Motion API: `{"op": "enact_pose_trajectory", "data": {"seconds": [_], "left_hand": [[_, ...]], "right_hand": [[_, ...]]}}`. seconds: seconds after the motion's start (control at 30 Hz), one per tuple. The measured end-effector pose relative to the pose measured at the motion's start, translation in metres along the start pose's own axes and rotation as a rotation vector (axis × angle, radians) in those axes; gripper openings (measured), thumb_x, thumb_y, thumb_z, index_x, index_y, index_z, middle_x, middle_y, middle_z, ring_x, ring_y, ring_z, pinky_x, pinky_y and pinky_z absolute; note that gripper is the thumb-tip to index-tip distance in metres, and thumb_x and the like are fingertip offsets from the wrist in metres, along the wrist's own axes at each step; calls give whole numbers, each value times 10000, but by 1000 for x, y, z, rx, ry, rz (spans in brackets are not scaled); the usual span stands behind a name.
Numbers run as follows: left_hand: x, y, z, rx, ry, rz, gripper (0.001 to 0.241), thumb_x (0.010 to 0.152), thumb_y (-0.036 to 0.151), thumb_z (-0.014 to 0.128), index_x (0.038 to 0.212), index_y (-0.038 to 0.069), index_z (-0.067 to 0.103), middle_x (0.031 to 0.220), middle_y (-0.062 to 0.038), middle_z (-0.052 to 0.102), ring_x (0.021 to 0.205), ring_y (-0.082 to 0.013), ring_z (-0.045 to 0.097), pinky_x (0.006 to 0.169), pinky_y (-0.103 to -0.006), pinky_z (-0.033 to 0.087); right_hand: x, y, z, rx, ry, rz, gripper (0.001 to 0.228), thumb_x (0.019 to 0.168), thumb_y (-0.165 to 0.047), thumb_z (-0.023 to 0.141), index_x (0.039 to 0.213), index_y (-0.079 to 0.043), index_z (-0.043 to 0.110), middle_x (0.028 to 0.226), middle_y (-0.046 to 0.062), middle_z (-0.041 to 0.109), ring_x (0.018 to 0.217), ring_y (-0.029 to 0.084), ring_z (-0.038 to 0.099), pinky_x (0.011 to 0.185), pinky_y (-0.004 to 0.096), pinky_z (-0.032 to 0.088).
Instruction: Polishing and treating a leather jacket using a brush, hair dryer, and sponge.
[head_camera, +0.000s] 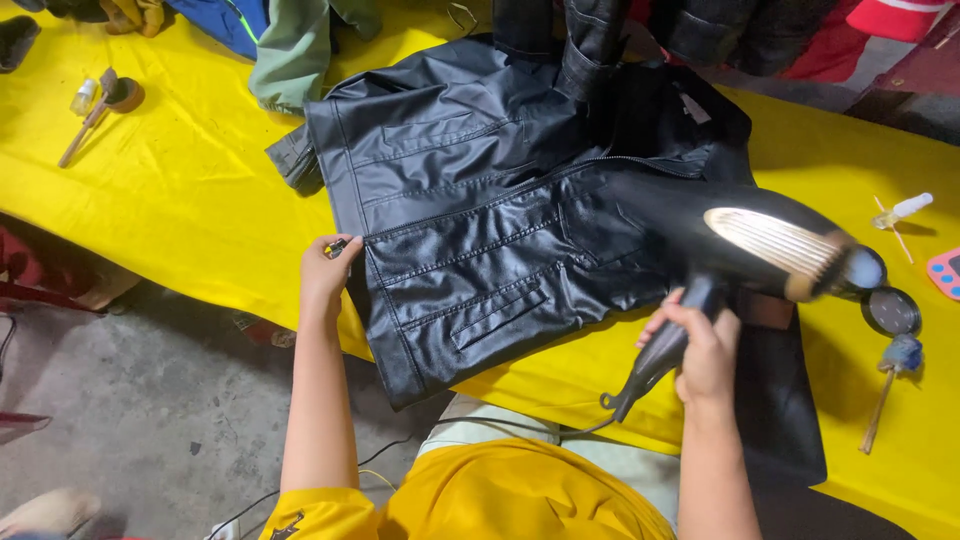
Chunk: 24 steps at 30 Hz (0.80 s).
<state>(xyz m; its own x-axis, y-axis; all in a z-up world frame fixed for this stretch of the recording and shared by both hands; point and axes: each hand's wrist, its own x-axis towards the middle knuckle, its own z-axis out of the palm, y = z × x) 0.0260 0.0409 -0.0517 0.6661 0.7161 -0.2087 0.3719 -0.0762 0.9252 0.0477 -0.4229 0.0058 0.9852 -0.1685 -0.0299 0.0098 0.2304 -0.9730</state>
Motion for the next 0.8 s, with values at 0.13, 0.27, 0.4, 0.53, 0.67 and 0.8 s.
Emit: {"op": "enact_pose_trajectory", "data": {"seconds": [0.13,0.27,0.4,0.53,0.67,0.8], "left_hand": [[-16,24,-1,51,-14,-27,423,959,300,793,1279,54,665,1149,-224,703,1132,-378,681,926,-514,554],[-19,5,-20,-80,-178,-52,631,845,283,874,1322,-37,613,834,-70,592,768,-166,639,665,-238,569],[-24,14,-21,-175,-230,-104,613,817,218,897,1307,-44,635,869,-123,667,791,-233,655,696,-319,587],[-30,35,-13,-84,-185,-31,446,824,251,879,1121,-10,671,771,-73,614,725,-156,616,614,-266,543],[-10,21,-5,-110,-139,-35,424,858,288,879,1140,22,707,836,-132,704,792,-236,718,724,-361,611],[-7,14,-8,-124,-133,-45,387,923,292,819,1182,32,696,901,-134,730,865,-247,741,800,-386,611]], "right_hand": [[1,9,-1,-19,-292,127,147,766,-115,674,807,19,629,510,189,571,416,286,627,424,394,554],[-19,-22,-3,-125,-377,215,90,650,-26,683,694,41,639,424,191,545,328,286,603,339,403,534],[3,-7,-9,-135,-316,178,78,695,-38,657,714,31,626,450,197,540,340,292,598,337,402,523],[21,16,27,-32,-236,97,123,786,-98,675,798,9,615,527,187,558,409,284,620,424,385,552],[7,14,65,31,-277,140,144,786,-116,686,802,8,614,544,184,580,456,281,643,469,394,580],[4,16,61,-20,-350,182,129,749,-90,698,729,20,633,508,200,585,409,302,644,443,414,588]]}}
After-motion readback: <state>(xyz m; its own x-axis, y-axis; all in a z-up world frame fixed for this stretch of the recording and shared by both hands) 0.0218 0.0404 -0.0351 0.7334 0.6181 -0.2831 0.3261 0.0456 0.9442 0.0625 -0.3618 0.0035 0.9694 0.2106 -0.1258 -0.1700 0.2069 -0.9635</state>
